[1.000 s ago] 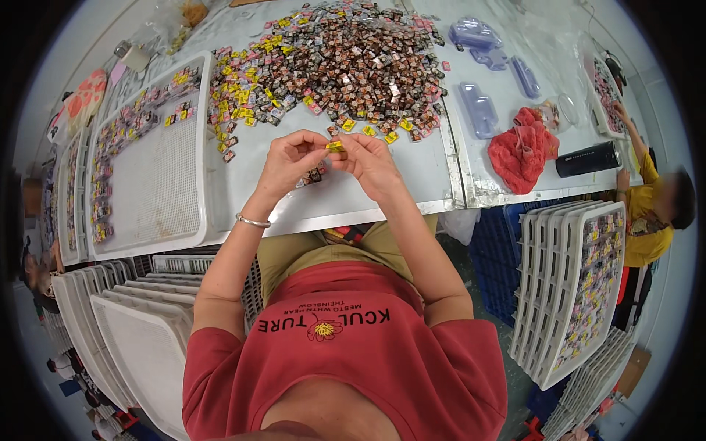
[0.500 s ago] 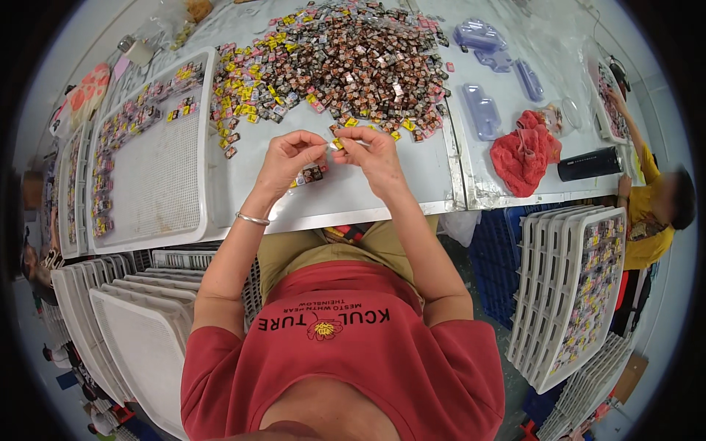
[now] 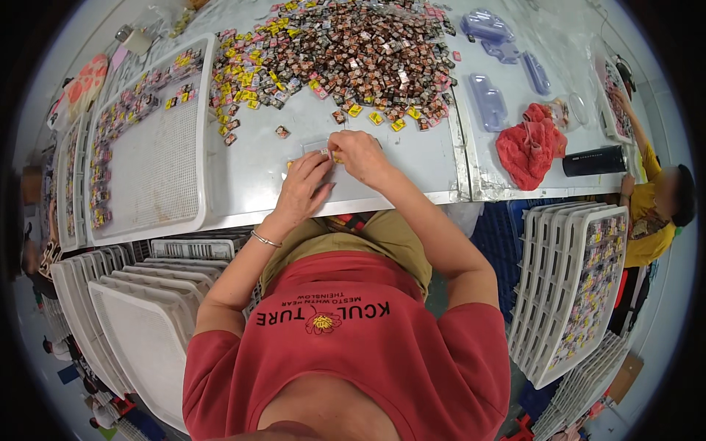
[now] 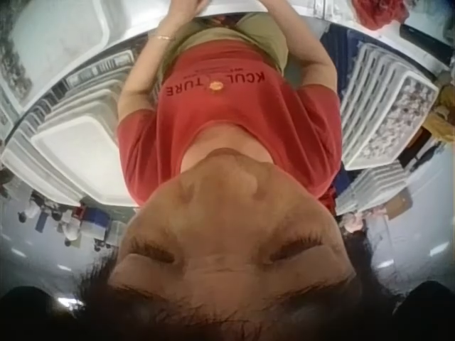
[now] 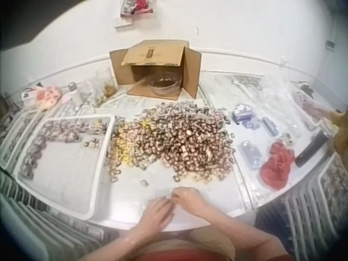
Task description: Sorting and arranging small colorful toy components or accessories into trays.
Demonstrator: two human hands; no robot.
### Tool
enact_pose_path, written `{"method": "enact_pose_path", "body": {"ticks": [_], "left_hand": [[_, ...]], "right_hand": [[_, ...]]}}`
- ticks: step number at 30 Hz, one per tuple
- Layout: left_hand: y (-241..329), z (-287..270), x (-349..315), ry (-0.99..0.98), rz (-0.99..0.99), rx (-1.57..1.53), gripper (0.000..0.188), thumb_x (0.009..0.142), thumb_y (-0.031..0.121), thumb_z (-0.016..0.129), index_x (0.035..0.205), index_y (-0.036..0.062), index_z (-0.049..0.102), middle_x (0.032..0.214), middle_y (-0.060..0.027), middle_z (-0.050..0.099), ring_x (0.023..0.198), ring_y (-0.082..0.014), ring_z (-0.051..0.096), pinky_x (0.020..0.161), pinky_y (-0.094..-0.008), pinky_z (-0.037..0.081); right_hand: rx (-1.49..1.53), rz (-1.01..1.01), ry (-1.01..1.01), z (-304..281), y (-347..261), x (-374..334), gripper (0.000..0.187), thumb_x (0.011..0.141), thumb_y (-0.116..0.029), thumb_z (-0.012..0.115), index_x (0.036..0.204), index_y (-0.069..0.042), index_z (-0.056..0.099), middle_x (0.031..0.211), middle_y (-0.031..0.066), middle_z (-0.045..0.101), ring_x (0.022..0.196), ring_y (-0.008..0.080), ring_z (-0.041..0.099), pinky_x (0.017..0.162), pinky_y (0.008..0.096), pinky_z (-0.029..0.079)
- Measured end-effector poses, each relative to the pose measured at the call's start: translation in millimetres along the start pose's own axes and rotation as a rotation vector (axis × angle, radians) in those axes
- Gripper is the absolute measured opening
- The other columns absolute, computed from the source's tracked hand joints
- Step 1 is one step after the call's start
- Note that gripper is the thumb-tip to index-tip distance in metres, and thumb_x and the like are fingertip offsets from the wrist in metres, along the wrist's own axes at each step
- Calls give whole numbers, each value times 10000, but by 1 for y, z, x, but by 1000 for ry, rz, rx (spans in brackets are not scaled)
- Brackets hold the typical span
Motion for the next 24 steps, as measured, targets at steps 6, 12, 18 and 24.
{"method": "enact_pose_path", "body": {"ticks": [6,12,18,24], "left_hand": [[-4,2,7,114,-78,-52,430,704,46,670,1112,11,542,1160,-151,508,1070,-328,477,899,-416,386],[-10,10,8,59,-148,-82,433,684,28,692,1095,38,553,1124,-110,553,1067,-302,499,892,-392,374],[-7,11,6,141,-201,-132,461,693,5,685,1128,36,538,1133,-116,556,1053,-307,510,895,-394,383],[0,-8,13,158,-63,-146,447,696,20,697,1117,15,549,1117,-142,549,1024,-322,510,864,-392,420]], "right_hand": [[2,-16,-129,-1,2,9,75,714,-7,633,775,6,592,704,127,592,724,303,590,645,381,474],[-77,-122,16,7,2,-10,27,709,-27,624,714,-26,597,733,97,600,761,275,576,681,375,467],[-520,-298,261,10,-24,-38,262,763,-4,544,1009,-34,627,953,120,644,923,290,593,808,341,469],[198,119,453,-56,26,-40,331,822,12,513,1148,-15,568,1085,163,604,950,263,599,857,344,466]]}}
Point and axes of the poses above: each hand's wrist, its own x-axis towards the middle knuckle, its own z-axis out of the palm, y = z × x, the point moved 2 cm from there along x, towards the middle knuckle
